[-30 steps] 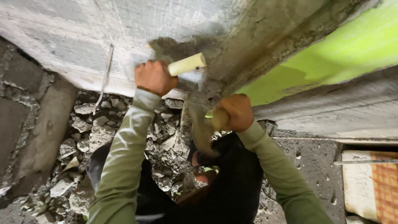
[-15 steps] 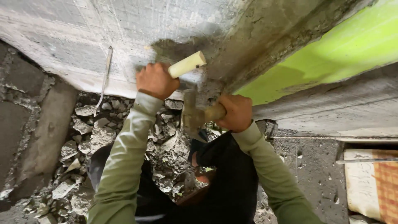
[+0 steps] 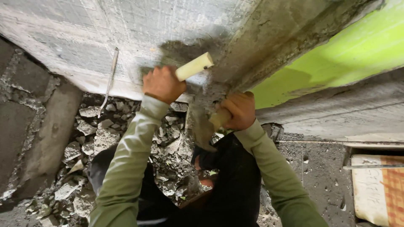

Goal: Using a hammer and a piece of pipe to chisel or clear concrete from a wall.

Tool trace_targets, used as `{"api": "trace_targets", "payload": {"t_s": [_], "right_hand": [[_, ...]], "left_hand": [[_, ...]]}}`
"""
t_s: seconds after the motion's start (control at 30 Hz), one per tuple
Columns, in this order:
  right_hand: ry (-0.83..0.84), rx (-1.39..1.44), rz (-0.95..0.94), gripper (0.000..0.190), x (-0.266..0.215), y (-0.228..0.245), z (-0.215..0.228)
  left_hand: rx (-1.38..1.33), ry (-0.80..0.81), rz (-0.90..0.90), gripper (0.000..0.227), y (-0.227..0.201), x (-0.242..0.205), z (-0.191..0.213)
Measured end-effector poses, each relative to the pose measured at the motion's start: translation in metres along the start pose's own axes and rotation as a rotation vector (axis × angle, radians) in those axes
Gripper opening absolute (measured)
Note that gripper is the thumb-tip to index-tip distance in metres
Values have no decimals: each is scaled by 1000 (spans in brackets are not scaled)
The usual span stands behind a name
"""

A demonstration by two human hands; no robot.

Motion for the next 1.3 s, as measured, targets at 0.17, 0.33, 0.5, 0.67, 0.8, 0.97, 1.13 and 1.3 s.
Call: {"api": "trace_targets", "payload": {"t_s": [0.17, 0.33, 0.5, 0.67, 0.8, 0.97, 1.13, 1.3], "right_hand": [[-310, 221, 10, 28, 45, 40, 31], [28, 521, -496, 18, 19, 11, 8], [-39, 530, -270, 14, 12, 13, 16], [-102, 606, -437, 11, 10, 8, 7], [41, 471, -340, 23, 6, 13, 4], [-216, 788, -491, 13, 6, -2, -12], [83, 527, -745, 32, -19, -9, -15], [193, 604, -887, 32, -2, -13, -17]], "left_hand": [[-32, 26, 40, 42, -7, -8, 5], [-51, 53, 48, 47, -10, -11, 8], [-21, 7, 81, 55, -16, -17, 11], [-58, 32, 60, 59, -16, -19, 8], [-35, 39, 79, 60, -18, -22, 16], [-31, 62, 76, 56, -18, -24, 22], [-35, 63, 99, 56, -18, -23, 23], [-43, 19, 88, 53, -18, -20, 16]]}}
Point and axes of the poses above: each hand's wrist, its own x-axis towards the middle knuckle, its own z-axis out of the back of the hand, y = z × x, the point moved 6 cm from there along x, towards the middle knuckle, and after that the axes turned 8 degrees about y, right-handed, at the moved point
